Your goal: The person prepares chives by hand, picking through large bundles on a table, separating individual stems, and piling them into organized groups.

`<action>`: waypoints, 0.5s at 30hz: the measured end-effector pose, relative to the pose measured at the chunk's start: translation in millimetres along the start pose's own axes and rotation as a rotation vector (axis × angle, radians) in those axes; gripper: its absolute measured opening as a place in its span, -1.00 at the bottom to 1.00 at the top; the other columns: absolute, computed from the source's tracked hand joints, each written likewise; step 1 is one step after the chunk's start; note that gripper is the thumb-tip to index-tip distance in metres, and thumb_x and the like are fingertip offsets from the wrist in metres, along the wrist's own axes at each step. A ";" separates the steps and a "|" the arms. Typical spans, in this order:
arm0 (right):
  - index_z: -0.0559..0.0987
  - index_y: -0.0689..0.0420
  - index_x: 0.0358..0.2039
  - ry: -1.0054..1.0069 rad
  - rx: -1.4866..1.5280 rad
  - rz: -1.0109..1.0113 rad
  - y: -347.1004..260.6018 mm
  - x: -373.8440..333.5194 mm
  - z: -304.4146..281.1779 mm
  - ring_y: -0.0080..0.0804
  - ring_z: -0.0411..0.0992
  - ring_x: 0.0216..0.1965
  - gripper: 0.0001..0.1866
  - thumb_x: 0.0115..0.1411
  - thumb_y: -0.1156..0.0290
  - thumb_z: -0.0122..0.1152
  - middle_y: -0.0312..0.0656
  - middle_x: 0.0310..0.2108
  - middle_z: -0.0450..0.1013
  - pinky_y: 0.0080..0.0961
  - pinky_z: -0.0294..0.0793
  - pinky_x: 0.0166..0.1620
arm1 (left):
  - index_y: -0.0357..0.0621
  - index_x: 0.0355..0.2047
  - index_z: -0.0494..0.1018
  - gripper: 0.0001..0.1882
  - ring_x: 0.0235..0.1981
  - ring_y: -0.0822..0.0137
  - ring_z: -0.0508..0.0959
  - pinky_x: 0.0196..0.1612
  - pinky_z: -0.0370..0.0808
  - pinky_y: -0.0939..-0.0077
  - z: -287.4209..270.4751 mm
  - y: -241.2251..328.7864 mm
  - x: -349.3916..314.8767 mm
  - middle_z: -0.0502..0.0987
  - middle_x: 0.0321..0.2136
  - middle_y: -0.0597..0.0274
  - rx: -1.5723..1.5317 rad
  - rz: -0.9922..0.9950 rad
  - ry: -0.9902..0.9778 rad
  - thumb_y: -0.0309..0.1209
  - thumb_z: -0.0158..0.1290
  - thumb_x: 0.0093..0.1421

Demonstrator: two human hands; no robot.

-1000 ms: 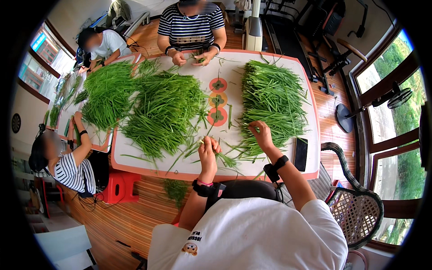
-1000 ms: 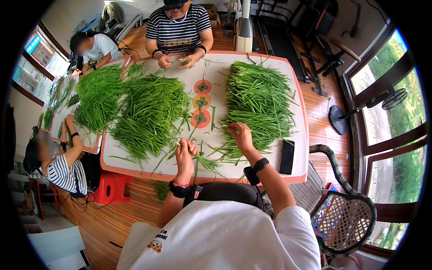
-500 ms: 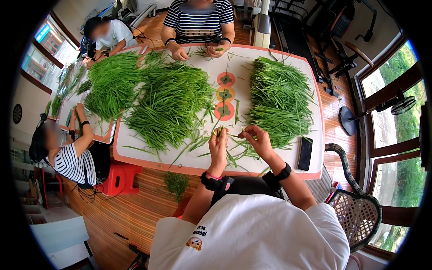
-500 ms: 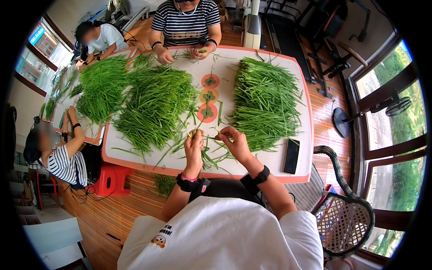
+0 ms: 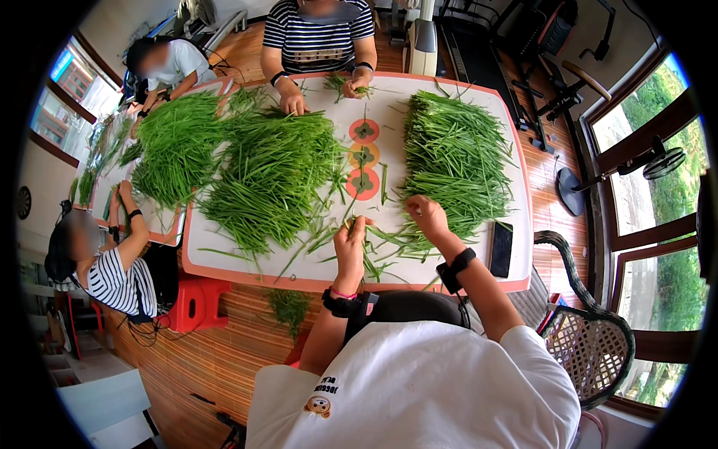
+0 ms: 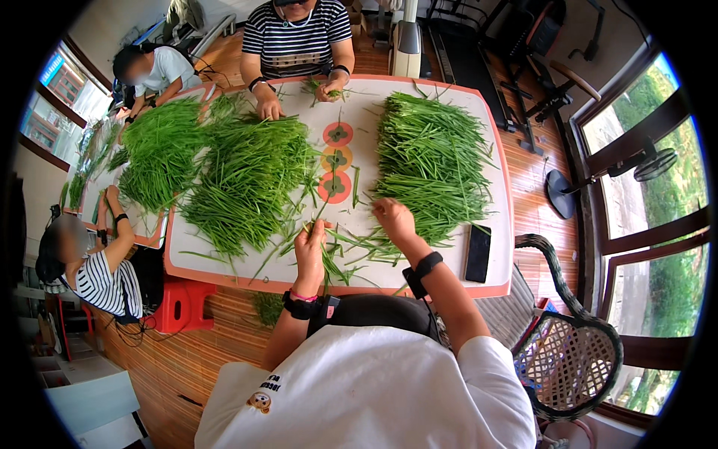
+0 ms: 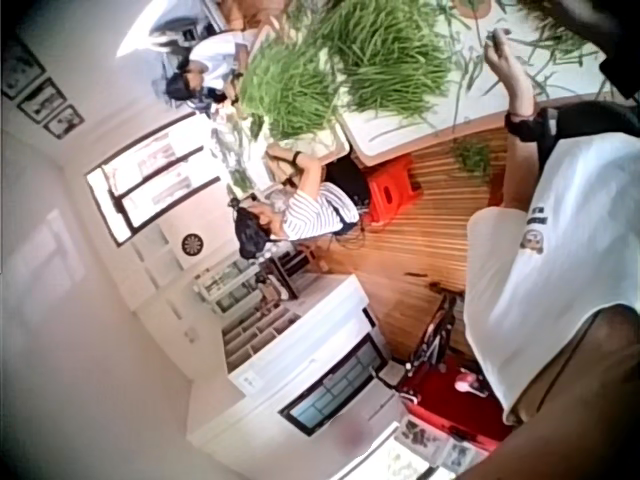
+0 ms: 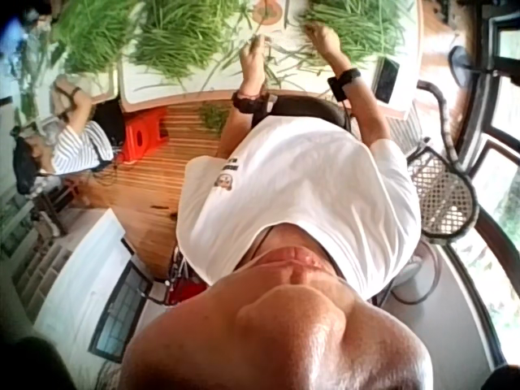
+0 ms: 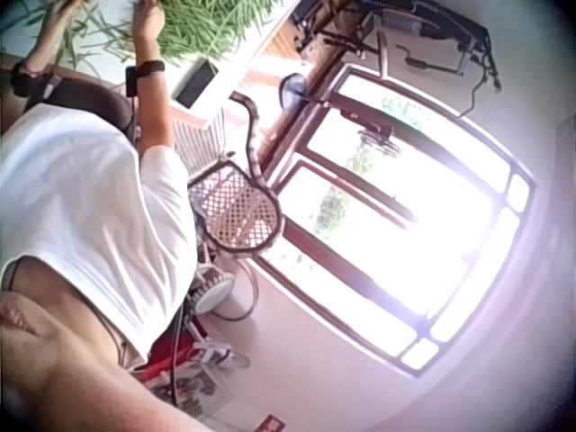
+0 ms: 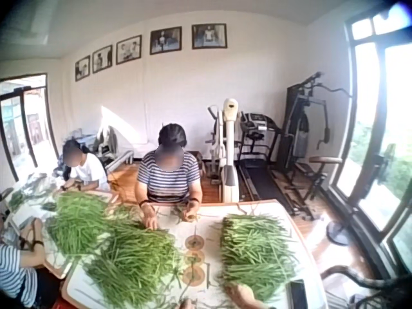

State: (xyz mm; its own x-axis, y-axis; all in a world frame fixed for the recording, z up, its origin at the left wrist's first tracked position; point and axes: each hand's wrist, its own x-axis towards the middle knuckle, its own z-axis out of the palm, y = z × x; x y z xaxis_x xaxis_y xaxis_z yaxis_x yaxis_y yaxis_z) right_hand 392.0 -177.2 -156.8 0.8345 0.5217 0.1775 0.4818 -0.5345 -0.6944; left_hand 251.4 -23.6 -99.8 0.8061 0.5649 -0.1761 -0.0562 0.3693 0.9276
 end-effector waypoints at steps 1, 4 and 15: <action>0.54 0.05 -0.31 0.019 -0.287 -0.017 21.9 5.4 0.3 -0.19 0.41 -0.26 -0.76 -0.08 0.39 0.19 -0.15 -0.33 0.45 -0.35 0.39 -0.20 | -0.17 -0.47 0.45 -0.72 -0.64 0.68 0.09 -0.62 -0.02 0.75 -4.7 -2.4 1.7 0.22 -0.67 0.54 0.001 0.001 -0.015 -0.23 -0.09 0.24; 0.50 0.05 -0.40 0.047 -0.674 -0.016 63.4 9.2 3.3 -0.21 0.32 -0.20 -0.85 -0.06 0.44 0.10 -0.20 -0.30 0.39 -0.32 0.29 -0.15 | -0.15 -0.47 0.40 -0.72 -0.65 0.67 0.10 -0.62 0.00 0.74 -3.0 4.0 0.0 0.26 -0.65 0.50 -0.120 -0.033 -0.004 -0.22 -0.11 0.26; 0.49 0.06 -0.50 0.025 -0.621 -0.178 70.7 11.7 5.0 -0.24 0.31 -0.21 -0.91 -0.09 0.39 0.15 -0.22 -0.42 0.37 -0.34 0.27 -0.13 | -0.13 -0.55 0.29 -0.65 -0.63 0.55 0.18 -0.54 0.12 0.68 -11.9 -10.9 4.5 0.17 -0.73 0.43 -0.106 -0.030 -0.078 -0.18 -0.20 0.29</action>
State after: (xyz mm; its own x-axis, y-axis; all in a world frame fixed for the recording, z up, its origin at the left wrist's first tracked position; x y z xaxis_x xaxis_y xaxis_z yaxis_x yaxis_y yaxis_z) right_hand 434.5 -205.5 -207.3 0.7302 0.6259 0.2740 0.6719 -0.7305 -0.1219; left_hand 248.6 -16.3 -114.5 0.8517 0.4947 -0.1728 -0.0899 0.4629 0.8818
